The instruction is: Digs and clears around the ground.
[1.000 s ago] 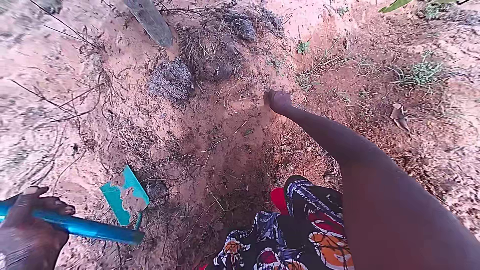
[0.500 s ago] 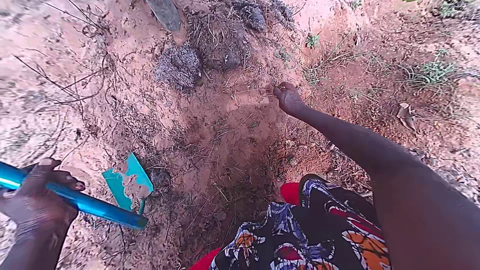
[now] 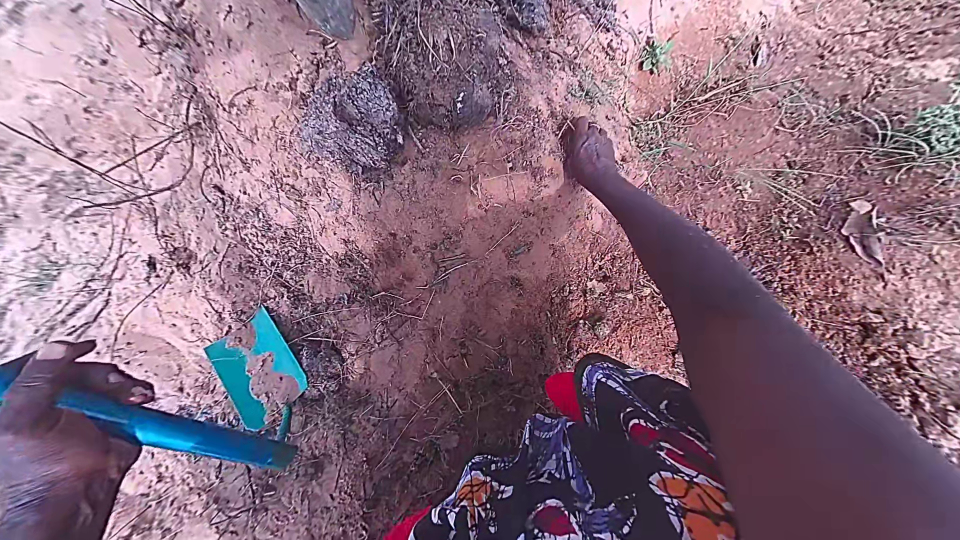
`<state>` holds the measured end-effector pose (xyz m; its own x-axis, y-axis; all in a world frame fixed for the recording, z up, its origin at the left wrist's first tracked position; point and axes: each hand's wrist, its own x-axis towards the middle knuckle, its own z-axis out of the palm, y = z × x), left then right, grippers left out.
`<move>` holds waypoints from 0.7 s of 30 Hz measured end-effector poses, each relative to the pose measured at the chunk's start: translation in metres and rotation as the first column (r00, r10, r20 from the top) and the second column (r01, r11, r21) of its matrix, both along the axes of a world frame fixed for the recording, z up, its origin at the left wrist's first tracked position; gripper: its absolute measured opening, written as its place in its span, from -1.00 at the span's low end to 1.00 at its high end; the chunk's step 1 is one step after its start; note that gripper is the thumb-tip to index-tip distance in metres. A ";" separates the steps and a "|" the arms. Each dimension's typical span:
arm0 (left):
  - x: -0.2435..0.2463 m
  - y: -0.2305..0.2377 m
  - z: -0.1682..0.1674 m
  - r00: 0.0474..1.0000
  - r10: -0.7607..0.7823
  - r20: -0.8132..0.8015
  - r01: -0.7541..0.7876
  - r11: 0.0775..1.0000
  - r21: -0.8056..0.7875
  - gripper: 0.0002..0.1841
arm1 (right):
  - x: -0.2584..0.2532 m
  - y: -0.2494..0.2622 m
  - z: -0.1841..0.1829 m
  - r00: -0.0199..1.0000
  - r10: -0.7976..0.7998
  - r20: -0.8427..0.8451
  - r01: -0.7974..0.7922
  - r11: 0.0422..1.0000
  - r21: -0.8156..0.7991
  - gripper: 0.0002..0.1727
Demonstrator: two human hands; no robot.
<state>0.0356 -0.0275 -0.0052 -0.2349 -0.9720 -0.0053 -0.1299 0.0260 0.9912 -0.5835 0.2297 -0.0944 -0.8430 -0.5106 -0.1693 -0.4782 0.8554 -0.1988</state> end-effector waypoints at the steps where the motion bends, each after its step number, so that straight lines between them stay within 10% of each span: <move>1: 0.001 0.000 0.000 1.000 0.003 0.006 -0.002 1.000 0.000 -0.81 | 0.002 -0.002 0.003 1.000 -0.010 0.012 0.009 1.000 0.030 -0.47; 7: 0.002 -0.003 -0.001 1.000 -0.008 0.005 0.008 1.000 0.004 -0.83 | 0.025 -0.013 0.056 0.991 0.020 0.129 -0.059 0.951 0.304 -0.47; 21: -0.001 -0.001 -0.001 1.000 0.012 -0.009 -0.013 1.000 -0.015 -0.84 | 0.062 0.043 0.023 0.979 0.024 0.200 -0.060 0.983 0.175 -0.59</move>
